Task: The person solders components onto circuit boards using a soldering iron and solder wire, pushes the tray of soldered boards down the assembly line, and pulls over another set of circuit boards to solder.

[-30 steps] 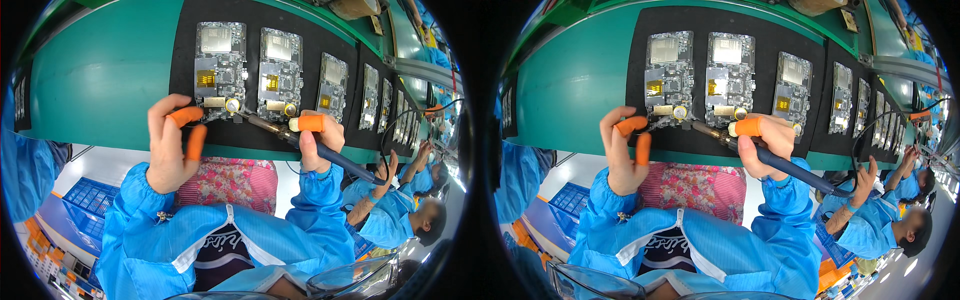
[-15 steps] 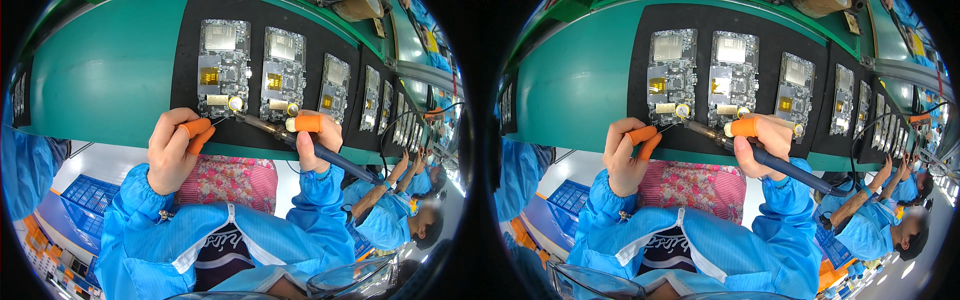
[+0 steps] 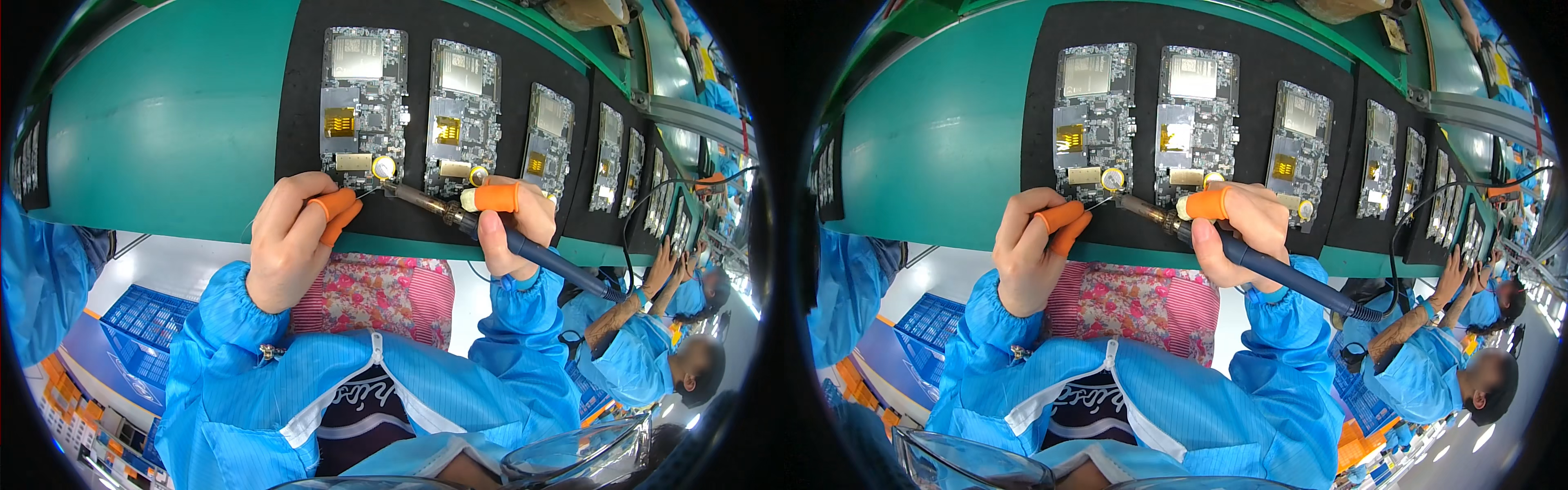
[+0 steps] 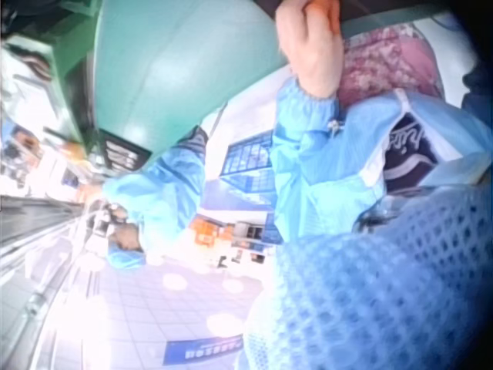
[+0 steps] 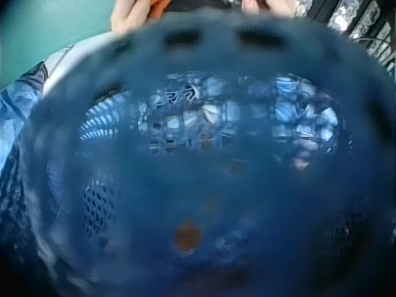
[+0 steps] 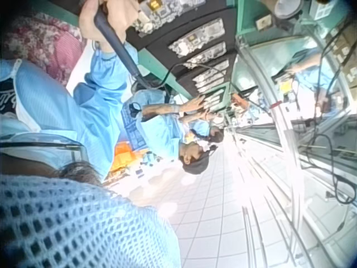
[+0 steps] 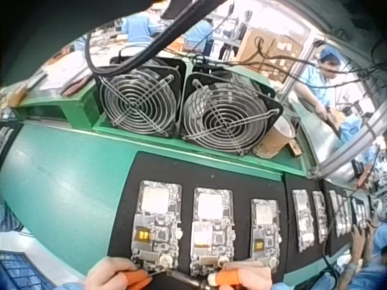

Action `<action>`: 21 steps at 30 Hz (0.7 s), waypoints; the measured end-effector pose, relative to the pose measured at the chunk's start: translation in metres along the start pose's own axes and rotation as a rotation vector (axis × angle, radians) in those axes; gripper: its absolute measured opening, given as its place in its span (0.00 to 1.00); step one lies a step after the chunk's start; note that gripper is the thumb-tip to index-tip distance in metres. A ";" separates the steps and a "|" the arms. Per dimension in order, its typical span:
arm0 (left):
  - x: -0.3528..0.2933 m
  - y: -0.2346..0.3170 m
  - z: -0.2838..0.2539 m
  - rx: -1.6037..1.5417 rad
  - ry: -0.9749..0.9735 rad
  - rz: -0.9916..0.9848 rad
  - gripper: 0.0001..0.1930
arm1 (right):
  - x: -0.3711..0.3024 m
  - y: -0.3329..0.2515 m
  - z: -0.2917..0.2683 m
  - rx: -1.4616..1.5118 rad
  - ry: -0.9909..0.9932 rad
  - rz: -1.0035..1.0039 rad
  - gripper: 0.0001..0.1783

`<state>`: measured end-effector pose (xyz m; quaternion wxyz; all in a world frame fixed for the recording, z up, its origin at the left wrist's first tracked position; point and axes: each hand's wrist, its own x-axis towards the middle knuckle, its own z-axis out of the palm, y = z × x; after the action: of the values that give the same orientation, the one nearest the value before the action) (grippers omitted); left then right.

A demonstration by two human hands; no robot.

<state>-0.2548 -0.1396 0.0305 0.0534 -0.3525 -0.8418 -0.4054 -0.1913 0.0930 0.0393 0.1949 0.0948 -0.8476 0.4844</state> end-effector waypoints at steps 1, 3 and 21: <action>0.002 0.000 0.001 -0.001 -0.001 0.000 0.12 | 0.000 0.000 0.000 -0.003 -0.003 0.003 0.09; 0.006 0.001 0.003 0.022 -0.046 0.027 0.12 | 0.000 0.000 0.000 -0.004 -0.003 -0.002 0.09; 0.012 0.011 -0.019 -0.006 0.087 -0.097 0.16 | -0.021 -0.008 -0.024 -0.009 0.259 0.131 0.17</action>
<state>-0.2606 -0.1415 0.0547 0.0694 -0.2936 -0.8535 -0.4248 -0.1634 0.1086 0.0478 0.2709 -0.0248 -0.8218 0.5006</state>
